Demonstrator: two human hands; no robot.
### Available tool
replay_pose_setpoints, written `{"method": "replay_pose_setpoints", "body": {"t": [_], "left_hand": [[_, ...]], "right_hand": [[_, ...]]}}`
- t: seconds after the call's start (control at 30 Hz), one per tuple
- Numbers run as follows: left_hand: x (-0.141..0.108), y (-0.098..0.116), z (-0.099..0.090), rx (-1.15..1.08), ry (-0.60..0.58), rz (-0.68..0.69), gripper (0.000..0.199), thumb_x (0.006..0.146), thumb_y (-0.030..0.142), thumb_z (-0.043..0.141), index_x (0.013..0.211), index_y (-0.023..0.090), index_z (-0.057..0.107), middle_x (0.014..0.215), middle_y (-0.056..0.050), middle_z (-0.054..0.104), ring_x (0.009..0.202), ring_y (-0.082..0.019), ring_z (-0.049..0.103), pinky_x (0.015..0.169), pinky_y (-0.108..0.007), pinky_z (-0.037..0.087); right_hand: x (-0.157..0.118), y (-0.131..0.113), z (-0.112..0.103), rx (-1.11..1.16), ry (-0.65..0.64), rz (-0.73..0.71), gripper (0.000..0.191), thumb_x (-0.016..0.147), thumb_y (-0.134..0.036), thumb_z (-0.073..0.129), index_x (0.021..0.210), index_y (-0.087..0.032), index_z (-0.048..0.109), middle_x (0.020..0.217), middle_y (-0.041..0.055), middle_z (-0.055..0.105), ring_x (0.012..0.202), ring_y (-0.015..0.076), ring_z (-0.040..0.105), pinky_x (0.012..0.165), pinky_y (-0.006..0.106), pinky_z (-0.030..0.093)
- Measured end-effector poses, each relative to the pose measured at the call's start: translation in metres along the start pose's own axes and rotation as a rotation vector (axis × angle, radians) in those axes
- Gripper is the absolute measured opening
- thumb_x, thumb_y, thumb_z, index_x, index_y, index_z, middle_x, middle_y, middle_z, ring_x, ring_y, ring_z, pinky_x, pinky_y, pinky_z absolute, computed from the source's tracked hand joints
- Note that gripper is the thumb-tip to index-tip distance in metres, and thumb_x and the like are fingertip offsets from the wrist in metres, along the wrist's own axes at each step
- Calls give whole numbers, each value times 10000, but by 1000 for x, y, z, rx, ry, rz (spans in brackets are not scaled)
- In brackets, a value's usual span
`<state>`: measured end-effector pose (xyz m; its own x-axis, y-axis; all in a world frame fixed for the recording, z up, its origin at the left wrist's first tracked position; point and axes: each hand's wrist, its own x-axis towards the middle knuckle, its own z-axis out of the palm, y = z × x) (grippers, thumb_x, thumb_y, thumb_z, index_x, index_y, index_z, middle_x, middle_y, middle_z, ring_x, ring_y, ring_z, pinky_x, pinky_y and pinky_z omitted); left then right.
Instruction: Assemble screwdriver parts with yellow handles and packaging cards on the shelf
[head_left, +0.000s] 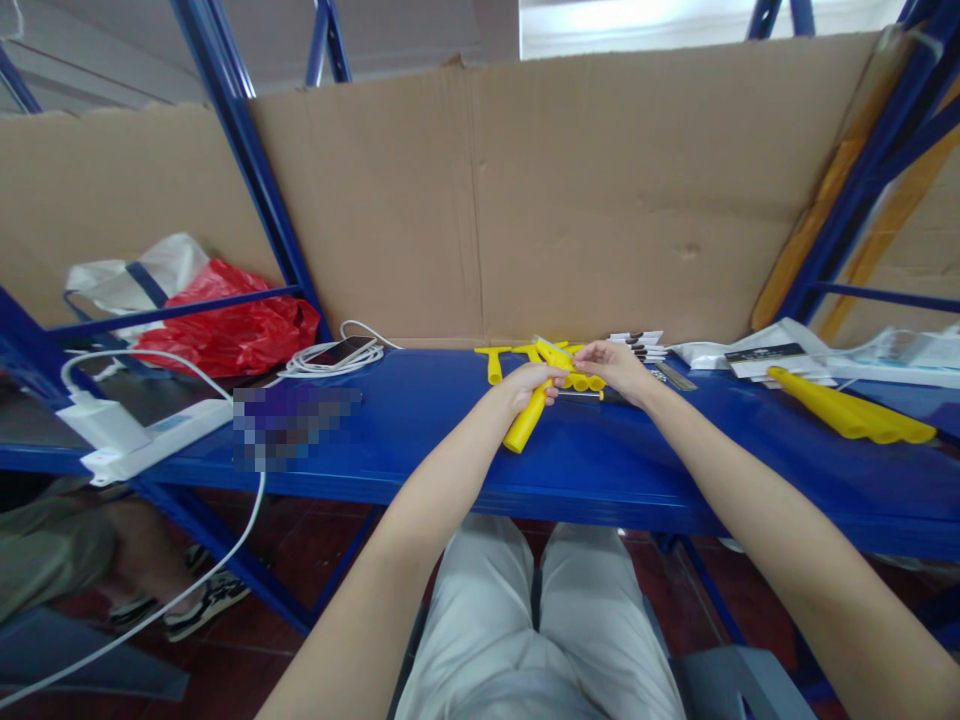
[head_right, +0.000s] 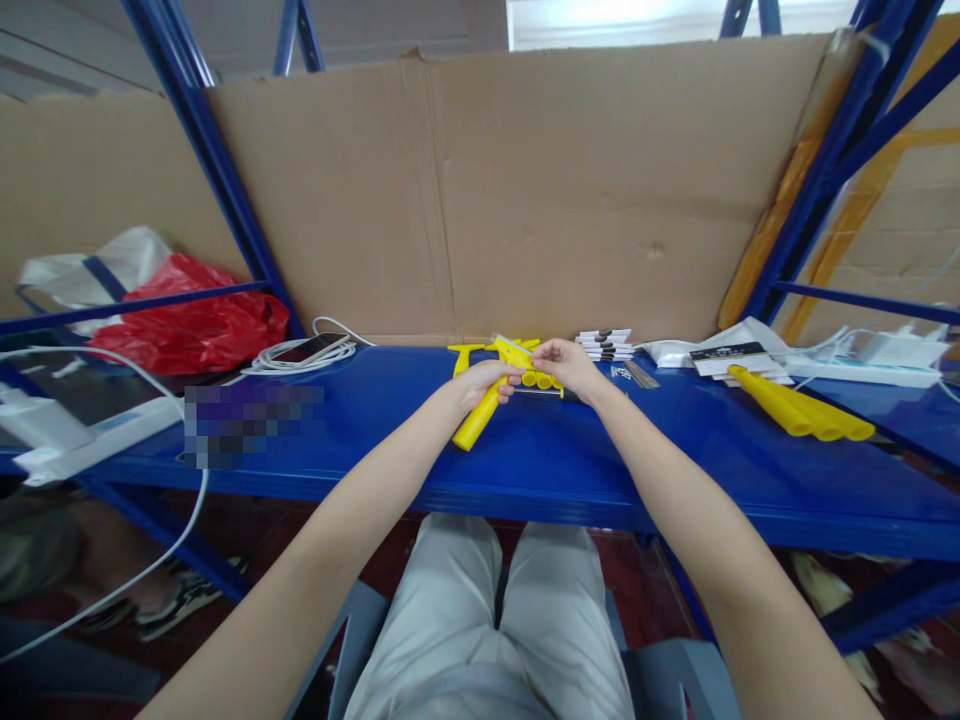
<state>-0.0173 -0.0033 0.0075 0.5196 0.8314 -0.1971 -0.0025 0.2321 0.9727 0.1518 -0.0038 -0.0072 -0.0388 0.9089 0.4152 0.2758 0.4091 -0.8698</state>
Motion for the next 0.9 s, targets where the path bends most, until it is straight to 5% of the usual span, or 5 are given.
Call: {"method": "replay_pose_setpoints", "body": {"t": [0.7, 0.9], "left_hand": [[-10, 4, 7, 42, 6, 15, 212, 906, 51, 412, 730, 165, 437, 470, 78, 424, 315, -25, 324, 350, -148, 243], [-10, 4, 6, 36, 12, 31, 213, 890, 37, 419, 723, 167, 443, 456, 81, 410, 319, -34, 338, 356, -151, 248]], "right_hand": [[5, 9, 1, -244, 27, -157, 126, 676, -268, 685, 711, -183, 599, 696, 26, 631, 688, 150, 575, 733, 338, 506], [3, 5, 6, -256, 103, -70, 111, 654, -196, 657, 737, -183, 585, 770, 24, 630, 739, 152, 565, 782, 347, 485]]}}
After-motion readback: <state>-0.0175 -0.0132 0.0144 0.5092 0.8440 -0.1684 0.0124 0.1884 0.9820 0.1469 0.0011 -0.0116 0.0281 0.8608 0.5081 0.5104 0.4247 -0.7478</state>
